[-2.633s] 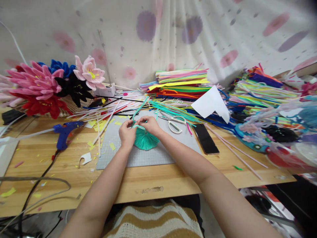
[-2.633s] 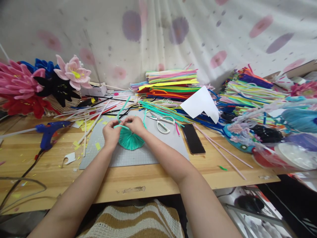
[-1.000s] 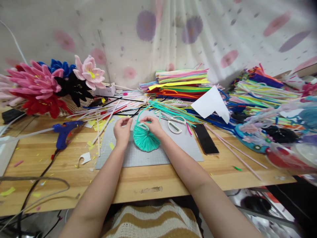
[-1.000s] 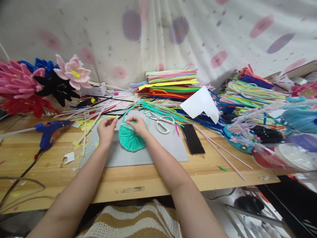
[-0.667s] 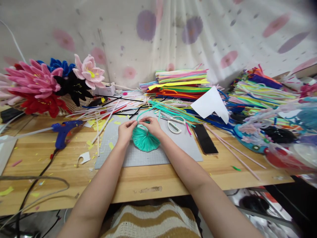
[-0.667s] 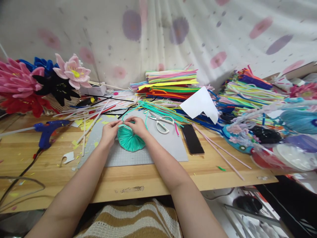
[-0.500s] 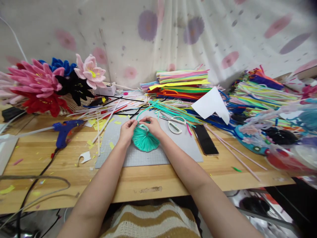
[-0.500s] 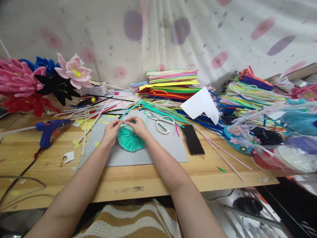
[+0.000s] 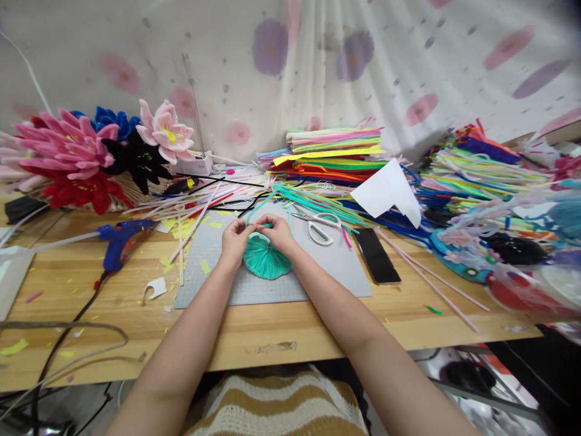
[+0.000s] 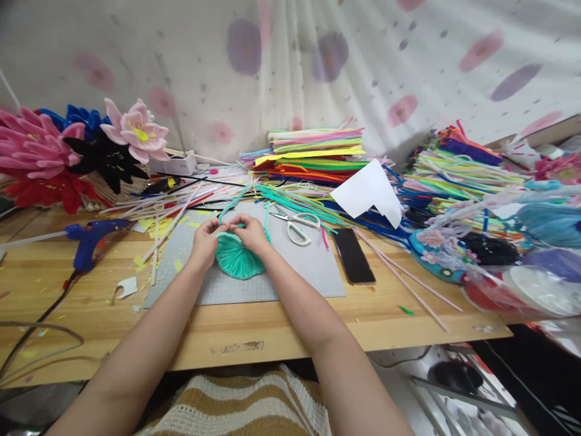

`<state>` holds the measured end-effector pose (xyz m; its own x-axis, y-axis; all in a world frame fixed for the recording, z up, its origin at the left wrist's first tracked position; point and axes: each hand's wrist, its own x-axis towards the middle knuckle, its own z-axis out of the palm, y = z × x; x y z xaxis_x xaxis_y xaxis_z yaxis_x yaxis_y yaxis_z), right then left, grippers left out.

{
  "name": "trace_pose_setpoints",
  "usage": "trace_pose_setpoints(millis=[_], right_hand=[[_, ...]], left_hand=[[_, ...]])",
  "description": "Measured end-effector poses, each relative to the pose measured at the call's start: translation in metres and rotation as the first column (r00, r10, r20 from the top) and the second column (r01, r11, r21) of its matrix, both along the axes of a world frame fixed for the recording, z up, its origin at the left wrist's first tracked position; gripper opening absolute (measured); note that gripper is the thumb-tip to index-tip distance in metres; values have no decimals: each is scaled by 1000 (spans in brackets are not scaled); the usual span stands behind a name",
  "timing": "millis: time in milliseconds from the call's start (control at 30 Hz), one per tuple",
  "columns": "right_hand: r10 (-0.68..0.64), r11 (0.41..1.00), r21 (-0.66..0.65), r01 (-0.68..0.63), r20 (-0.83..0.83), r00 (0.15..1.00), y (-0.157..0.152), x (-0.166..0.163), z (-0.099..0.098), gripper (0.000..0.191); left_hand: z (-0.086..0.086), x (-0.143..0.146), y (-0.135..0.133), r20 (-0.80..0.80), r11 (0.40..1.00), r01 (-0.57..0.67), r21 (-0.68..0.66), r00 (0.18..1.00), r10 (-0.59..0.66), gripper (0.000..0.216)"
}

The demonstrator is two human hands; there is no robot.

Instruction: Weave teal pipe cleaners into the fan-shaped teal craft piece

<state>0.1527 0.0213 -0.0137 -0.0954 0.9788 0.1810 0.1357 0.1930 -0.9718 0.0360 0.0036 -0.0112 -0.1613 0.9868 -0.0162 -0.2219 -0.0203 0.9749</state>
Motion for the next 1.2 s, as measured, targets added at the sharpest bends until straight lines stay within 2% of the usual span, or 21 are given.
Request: trace_pose_setpoints(millis=[100,200,300,367,467,567,700,767,833,867,933,1000,1067,1133,1200], right_hand=[[8,1000,-17,-8,-12,1000,-3,-2,1,16],[24,999,-36,-25,-17,1000,-4,-4,1,20],[-3,1000,4,3,8,1000,-2,-3,-1,19],[-34,999,27,34,22,999,0,0,-1,18],[-42,999,-3,42,-21,999,2,5,0,19],[30,991,-127,-47,-131,991,-1,9,6,24],[118,960,-222,-172,-235,965,-8,10,15,30],[121,958,-224,-178,-249,961,-9,10,15,31],[104,963,-220,-157,-234,967,-7,10,13,30],[87,968,-213,-133,-215,973,-5,10,10,29],[34,982,-176,-62,-156,987,-1,10,5,26],[-25,994,-107,17,-72,997,2,9,0,21],[-76,997,-20,76,31,997,2,7,-2,17],[-111,993,55,105,123,986,-1,5,-1,14],[-128,988,105,111,180,975,-5,2,1,12]], left_hand=[[1,1,0,17,1000,-4,-9,1000,4,20],[2,1,0,41,998,-63,-8,997,63,19],[1,1,1,14,991,-133,-18,991,133,24],[2,0,1,-27,991,-129,-26,991,128,23],[5,-3,1,15,996,-44,-74,999,46,24],[10,-10,0,149,980,82,-179,987,-55,27],[12,-20,1,298,923,277,-267,935,-194,26],[10,-23,2,342,882,372,-289,901,-268,24],[8,-23,3,346,862,401,-311,892,-290,24],[7,-22,4,327,872,373,-317,906,-269,27],[6,-20,5,234,934,206,-293,962,-138,31],[5,-17,5,71,983,-42,-178,996,55,32],[5,-15,4,-125,981,-193,-16,974,189,30],[6,-13,1,-295,974,-207,89,929,224,25],[6,-11,-2,-388,976,-183,121,896,216,20]])
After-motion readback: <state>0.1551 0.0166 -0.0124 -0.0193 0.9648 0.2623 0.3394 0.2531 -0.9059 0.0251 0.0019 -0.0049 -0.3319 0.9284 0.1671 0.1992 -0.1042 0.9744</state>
